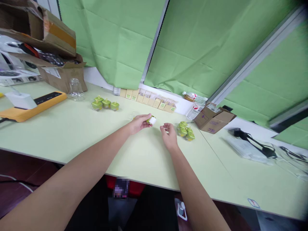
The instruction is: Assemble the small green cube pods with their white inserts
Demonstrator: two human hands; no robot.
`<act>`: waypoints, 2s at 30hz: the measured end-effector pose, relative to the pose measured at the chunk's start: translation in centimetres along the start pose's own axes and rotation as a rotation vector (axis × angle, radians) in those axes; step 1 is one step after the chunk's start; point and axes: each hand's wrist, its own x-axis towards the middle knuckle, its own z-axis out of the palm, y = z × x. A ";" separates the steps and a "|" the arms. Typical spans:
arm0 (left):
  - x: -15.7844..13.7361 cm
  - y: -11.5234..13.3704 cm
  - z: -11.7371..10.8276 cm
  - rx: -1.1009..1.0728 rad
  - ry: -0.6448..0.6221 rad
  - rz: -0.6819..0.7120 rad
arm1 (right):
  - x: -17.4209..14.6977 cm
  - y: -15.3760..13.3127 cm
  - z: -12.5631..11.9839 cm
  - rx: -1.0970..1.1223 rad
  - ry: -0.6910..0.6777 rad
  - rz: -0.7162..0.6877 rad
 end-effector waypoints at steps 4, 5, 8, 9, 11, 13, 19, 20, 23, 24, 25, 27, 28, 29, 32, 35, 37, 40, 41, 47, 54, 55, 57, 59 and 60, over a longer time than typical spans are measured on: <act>-0.2 -0.2 0.2 0.031 -0.068 -0.014 | -0.3 -0.8 0.5 0.193 -0.040 -0.114; -0.3 -0.3 0.2 0.036 -0.078 -0.012 | -0.2 -0.7 0.6 0.203 -0.039 -0.114; -0.2 -0.4 0.2 0.041 -0.069 0.001 | 0.0 -0.2 0.6 0.090 -0.021 -0.027; -0.2 -0.3 0.2 0.038 -0.059 0.008 | 0.0 0.0 0.5 0.053 -0.011 0.006; -0.2 -0.3 0.2 0.029 -0.053 0.020 | 0.0 0.0 0.2 0.070 -0.003 0.025; -0.3 -0.2 0.3 0.025 -0.062 0.017 | -0.1 -0.4 0.3 0.176 -0.021 -0.031; -0.3 -0.1 0.3 0.013 -0.048 0.040 | 0.2 0.4 0.5 0.054 -0.012 0.015; -0.3 -0.1 0.3 0.014 -0.048 0.050 | 0.3 0.6 0.4 0.046 0.011 0.038; -0.1 -0.3 0.3 0.046 -0.052 0.057 | 0.4 0.6 0.0 0.144 0.023 0.032; -0.1 -0.5 0.3 0.081 -0.048 0.054 | 0.3 0.4 -0.1 0.190 0.002 0.027; -0.1 -0.6 0.3 0.134 -0.038 0.051 | 0.3 0.1 -0.1 0.237 -0.030 0.028; -0.1 -1.1 0.3 0.298 -0.011 0.048 | 0.2 -0.4 -0.1 0.330 -0.101 0.058; -0.1 -1.3 0.2 0.395 -0.004 0.054 | 0.2 -0.6 -0.1 0.369 -0.130 0.081; -0.1 -1.5 0.2 0.488 -0.003 0.067 | 0.1 -0.8 0.0 0.396 -0.159 0.105; -0.2 -2.1 0.0 0.667 -0.027 0.146 | 0.1 -1.0 0.1 0.433 -0.257 0.167; -0.4 -2.3 -0.1 0.749 -0.035 0.220 | -0.1 -1.1 0.1 0.475 -0.325 0.205; -0.7 -2.2 0.1 0.796 -0.052 0.247 | -0.2 -1.2 0.0 0.502 -0.351 0.226; -1.2 -2.0 0.4 0.848 -0.103 0.260 | -0.3 -1.3 -0.1 0.525 -0.399 0.266; -1.4 -1.9 0.5 0.858 -0.119 0.260 | -0.3 -1.4 -0.2 0.530 -0.403 0.275; -1.5 -1.8 1.2 0.822 -0.142 0.279 | 0.0 -1.1 -0.1 0.531 -0.256 0.233; -0.8 -2.2 1.0 0.784 -0.150 0.291 | 0.2 -0.4 0.5 0.435 -0.115 0.109; -0.7 -2.3 1.0 0.769 -0.153 0.281 | 0.2 -0.4 0.6 0.428 -0.103 0.100; -0.7 -2.5 1.1 0.757 -0.160 0.271 | 0.2 -0.5 0.6 0.432 -0.090 0.100; -0.8 -2.3 1.2 0.796 -0.138 0.293 | 0.3 -0.5 0.5 0.448 -0.063 0.130; -0.8 -2.1 1.1 0.841 -0.111 0.325 | 0.4 -0.4 0.4 0.452 -0.030 0.153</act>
